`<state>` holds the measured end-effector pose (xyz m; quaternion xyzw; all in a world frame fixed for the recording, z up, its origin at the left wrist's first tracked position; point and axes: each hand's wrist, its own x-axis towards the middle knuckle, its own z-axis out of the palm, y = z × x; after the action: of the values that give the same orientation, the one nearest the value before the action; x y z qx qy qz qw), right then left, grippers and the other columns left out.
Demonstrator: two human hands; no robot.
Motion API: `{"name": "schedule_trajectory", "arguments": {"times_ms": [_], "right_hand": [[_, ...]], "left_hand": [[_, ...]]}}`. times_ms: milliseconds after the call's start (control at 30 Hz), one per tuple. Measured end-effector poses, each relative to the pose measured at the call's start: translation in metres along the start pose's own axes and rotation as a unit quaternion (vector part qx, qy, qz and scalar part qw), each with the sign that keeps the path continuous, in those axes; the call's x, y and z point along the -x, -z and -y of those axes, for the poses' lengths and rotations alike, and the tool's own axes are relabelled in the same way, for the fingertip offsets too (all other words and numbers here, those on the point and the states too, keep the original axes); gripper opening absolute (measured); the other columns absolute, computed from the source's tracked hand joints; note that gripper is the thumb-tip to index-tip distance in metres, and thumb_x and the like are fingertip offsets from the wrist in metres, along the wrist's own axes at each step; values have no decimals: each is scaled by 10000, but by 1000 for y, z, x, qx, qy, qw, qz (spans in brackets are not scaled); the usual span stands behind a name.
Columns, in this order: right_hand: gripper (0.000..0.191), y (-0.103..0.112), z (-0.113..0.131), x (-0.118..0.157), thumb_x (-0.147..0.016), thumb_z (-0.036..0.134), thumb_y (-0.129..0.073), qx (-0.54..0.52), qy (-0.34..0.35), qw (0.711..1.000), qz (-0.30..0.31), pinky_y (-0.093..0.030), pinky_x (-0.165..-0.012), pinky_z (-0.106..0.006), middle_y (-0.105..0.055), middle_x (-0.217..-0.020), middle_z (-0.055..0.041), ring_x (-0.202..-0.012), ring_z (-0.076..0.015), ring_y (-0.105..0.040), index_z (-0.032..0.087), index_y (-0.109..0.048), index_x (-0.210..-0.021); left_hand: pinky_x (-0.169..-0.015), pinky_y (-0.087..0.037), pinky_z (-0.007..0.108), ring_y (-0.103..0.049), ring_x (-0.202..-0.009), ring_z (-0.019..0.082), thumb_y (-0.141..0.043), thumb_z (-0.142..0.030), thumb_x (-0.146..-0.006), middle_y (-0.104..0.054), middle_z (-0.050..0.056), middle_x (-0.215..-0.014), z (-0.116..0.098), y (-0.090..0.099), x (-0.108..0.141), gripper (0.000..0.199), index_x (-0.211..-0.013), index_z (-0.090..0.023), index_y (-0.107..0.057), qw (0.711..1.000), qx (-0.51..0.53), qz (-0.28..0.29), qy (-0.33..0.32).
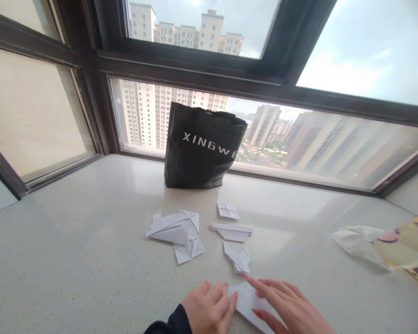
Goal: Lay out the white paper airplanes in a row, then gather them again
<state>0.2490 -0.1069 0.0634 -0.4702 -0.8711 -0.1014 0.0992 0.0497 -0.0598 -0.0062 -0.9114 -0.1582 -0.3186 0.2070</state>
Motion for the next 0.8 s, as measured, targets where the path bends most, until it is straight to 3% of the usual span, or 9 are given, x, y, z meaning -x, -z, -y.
{"name": "schedule_trajectory", "arguments": {"times_ms": [100, 167, 233, 333, 467, 633, 733, 800], "right_hand": [[323, 7, 16, -48, -782, 205, -499, -25, -40, 999, -24, -455, -724, -293, -622, -998, -62, -877, -186, -566, 196, -496, -1105], [302, 3, 29, -88, -766, 171, -513, -57, -17, 998, -14, -425, -779, -312, -593, -1034, -58, -924, -189, -528, 193, -515, -1067], [349, -8, 41, -124, -750, 221, -539, -72, 23, 997, 1, -410, -793, -324, -572, -1059, -64, -937, -200, -506, 172, -493, -1093], [462, -31, 51, -162, -705, 285, -580, -38, 42, 998, 33, -410, -762, -353, -574, -1029, -113, -911, -238, -506, 100, -465, -1113], [296, -49, 52, -174, -724, 168, -506, -4, 40, 997, 70, -408, -708, -345, -625, -815, -92, -776, -223, -549, 98, -525, -1011], [362, -47, 41, -166, -719, 115, -457, -26, 32, 999, 18, -403, -672, -313, -628, -819, -97, -737, -211, -556, 80, -485, -1079], [234, -43, 36, -165, -769, 135, -424, -101, 22, 994, -21, -401, -655, -284, -627, -760, -73, -701, -184, -556, 126, -535, -976], [150, -37, 35, -165, -797, 183, -417, -192, -24, 979, -66, -398, -631, -260, -616, -729, -47, -670, -158, -545, 156, -549, -863]], "left_hand": [[-596, -338, 273, -526, -786, 156, -393, -156, -820, -631, 27, -799, -8, -7, 1, 189, -904, -152, -562, 997, -24, -63, 41], [-607, -336, 287, -523, -700, 149, -399, -143, -803, -617, 5, -690, -14, -14, -1, 174, -794, -163, -572, 990, -26, -106, 89], [-591, -328, 292, -502, -608, 135, -453, -130, -765, -577, -18, -592, -19, -20, -3, 130, -697, -171, -557, 979, -33, -151, 135], [-554, -321, 284, -503, -595, 132, -522, -146, -726, -572, -10, -595, -21, -31, -3, 88, -644, -175, -539, 967, -38, -195, 162], [-517, -321, 271, -528, -628, 152, -536, -226, -740, -588, 26, -630, -22, -42, 3, 116, -639, -170, -543, 975, -39, -164, 147], [-525, -335, 256, -535, -624, 140, -526, -273, -782, -590, 25, -641, -26, -49, 9, 147, -707, -156, -571, 992, -32, -57, 107], [-551, -344, 262, -538, -667, 151, -496, -333, -803, -602, 28, -702, -25, -45, 11, 186, -796, -166, -578, 994, -14, -39, 103], [-571, -350, 271, -537, -705, 162, -451, -401, -814, -611, 39, -771, -22, -40, 11, 262, -865, -175, -574, 994, -7, -35, 106]]}}
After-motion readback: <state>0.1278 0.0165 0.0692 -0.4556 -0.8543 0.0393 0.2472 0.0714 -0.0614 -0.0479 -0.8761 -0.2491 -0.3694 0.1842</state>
